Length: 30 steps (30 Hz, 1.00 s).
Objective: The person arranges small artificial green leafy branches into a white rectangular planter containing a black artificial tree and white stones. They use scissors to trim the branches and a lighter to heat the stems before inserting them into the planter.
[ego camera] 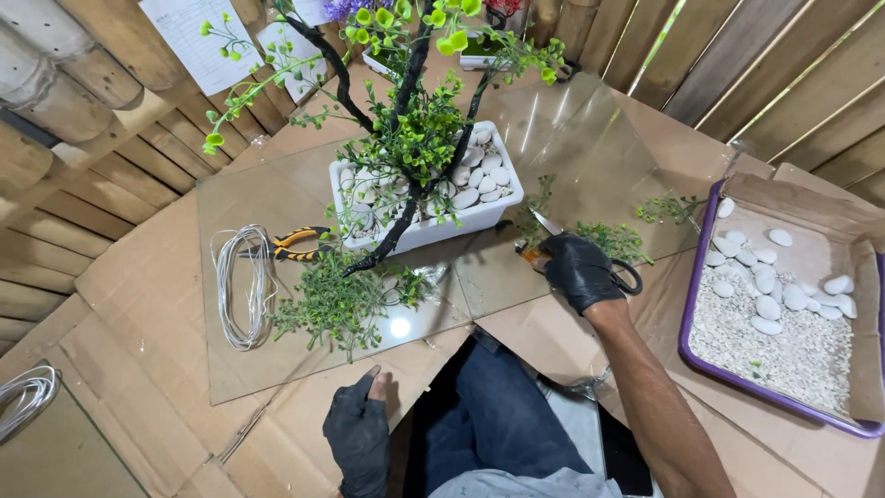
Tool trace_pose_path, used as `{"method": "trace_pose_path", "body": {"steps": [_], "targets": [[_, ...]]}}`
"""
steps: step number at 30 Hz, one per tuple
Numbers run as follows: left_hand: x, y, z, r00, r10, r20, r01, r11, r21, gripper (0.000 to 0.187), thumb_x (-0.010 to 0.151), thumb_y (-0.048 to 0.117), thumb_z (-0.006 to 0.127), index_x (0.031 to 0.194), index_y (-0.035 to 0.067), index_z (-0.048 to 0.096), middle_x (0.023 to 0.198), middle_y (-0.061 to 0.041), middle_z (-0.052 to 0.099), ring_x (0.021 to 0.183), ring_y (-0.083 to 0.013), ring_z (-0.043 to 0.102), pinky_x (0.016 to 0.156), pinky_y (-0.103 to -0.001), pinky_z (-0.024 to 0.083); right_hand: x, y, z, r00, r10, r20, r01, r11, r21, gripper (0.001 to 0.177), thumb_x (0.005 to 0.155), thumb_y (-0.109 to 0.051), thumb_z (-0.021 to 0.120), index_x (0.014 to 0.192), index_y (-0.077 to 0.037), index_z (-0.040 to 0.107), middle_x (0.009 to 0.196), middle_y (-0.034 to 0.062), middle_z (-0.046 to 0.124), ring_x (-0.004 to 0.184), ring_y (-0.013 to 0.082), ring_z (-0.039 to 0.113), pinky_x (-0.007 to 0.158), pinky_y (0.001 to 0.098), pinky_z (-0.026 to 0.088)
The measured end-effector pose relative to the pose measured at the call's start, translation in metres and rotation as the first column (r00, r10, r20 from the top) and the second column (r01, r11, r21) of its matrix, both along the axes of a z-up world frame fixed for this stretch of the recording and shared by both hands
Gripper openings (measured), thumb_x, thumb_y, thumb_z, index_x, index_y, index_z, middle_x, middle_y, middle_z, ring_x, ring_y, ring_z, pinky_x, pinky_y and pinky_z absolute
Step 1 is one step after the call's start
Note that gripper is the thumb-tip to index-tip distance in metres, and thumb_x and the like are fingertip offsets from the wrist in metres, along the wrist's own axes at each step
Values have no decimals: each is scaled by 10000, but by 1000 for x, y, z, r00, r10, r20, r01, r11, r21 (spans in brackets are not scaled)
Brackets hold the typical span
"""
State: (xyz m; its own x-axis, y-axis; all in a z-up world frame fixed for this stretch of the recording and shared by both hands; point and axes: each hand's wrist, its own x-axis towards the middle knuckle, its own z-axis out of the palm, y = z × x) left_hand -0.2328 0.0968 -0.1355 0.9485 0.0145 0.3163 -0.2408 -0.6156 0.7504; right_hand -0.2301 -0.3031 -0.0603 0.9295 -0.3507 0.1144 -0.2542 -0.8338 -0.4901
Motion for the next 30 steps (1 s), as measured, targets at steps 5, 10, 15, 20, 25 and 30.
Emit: {"method": "trace_pose_path", "body": {"steps": [5,10,15,20,25,30], "targets": [[0,-7,-1,999,-1,-39,-1,999,-53,262,904,312,754,1126,190,822,812,-14,691,748,-204,681,744,-376,548,-5,12,46,999,-36,-16,38,989,143,246,925,-291,649,901,-95,795,937,78,783,909,260,725,883,392,533],[1,-32,28,996,-73,53,80,987,-139,266,910,257,747,1139,136,804,873,-29,740,806,-190,717,771,-327,576,-7,4,38,975,-15,223,5,999,46,188,951,-154,553,875,-77,707,894,116,691,879,334,661,822,453,492],[-2,-64,87,929,-257,267,314,929,-195,327,972,112,665,1291,44,691,1261,-103,752,1135,-234,698,1022,-336,578,-24,26,80,859,39,511,-26,999,-33,191,1041,-88,577,961,21,712,962,175,689,902,335,650,858,444,511],[-1,-90,96,827,-467,312,500,865,-32,437,1008,228,691,1421,108,617,1547,-113,527,1415,-322,518,1116,-422,524,-55,54,118,977,74,200,-154,896,418,277,949,-315,569,940,-105,749,1013,69,780,967,231,751,903,395,593],[7,-105,114,710,-593,380,606,790,99,591,1015,102,719,1548,156,470,1631,-145,406,1511,-380,421,1217,-483,444,-74,89,143,968,208,144,-252,747,616,266,885,-297,698,942,-78,836,944,45,837,900,190,806,821,348,606],[12,-111,115,674,-600,431,618,778,116,603,994,13,762,1512,197,515,1583,-85,457,1490,-383,450,1208,-504,494,-73,88,147,910,352,219,-407,660,631,253,915,-274,678,956,-92,848,901,21,848,862,160,803,779,335,597]]}}
